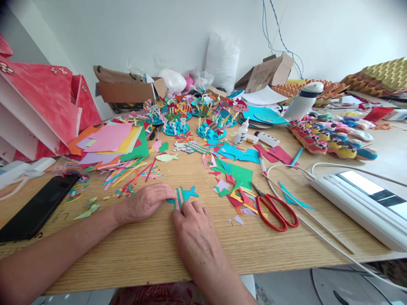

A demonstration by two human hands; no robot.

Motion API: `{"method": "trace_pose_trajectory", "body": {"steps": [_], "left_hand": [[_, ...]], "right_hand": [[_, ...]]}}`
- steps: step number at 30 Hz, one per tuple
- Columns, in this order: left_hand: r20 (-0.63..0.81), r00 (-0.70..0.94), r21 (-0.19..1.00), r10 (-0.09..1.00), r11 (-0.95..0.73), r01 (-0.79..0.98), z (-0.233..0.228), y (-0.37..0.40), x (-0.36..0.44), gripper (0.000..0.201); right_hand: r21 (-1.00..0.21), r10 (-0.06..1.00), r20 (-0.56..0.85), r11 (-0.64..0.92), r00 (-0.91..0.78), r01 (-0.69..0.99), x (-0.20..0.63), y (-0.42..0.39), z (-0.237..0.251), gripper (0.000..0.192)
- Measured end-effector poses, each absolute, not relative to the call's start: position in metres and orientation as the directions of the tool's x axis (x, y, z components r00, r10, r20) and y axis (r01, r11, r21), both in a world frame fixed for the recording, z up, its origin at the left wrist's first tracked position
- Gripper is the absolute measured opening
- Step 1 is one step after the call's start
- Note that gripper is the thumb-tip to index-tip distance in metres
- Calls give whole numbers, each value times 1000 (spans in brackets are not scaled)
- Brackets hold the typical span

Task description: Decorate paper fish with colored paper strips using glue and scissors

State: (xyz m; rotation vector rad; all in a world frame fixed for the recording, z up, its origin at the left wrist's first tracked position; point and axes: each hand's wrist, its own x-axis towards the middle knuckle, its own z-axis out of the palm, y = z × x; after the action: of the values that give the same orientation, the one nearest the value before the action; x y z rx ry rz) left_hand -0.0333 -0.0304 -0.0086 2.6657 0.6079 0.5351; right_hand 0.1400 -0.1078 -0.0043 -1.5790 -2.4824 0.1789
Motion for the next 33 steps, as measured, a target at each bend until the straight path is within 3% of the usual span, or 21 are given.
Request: {"method": "trace_pose_trajectory", "body": {"steps": [7,14,33], "left_hand": [[261,794,477,550,-788,389,-6,-29,-30,32],[248,790,513,561,-767,384,-5,-28,-29,33],[246,845,480,475,-817,319,-6,-24,-32,38]], "right_hand": [[-219,898,139,439,-417,871,141,-110,-3,15],[-188,899,125,437,-420,879,139,-102,-7,14],[-165,898,127,438,-421,884,138,-103,-10,15]]}}
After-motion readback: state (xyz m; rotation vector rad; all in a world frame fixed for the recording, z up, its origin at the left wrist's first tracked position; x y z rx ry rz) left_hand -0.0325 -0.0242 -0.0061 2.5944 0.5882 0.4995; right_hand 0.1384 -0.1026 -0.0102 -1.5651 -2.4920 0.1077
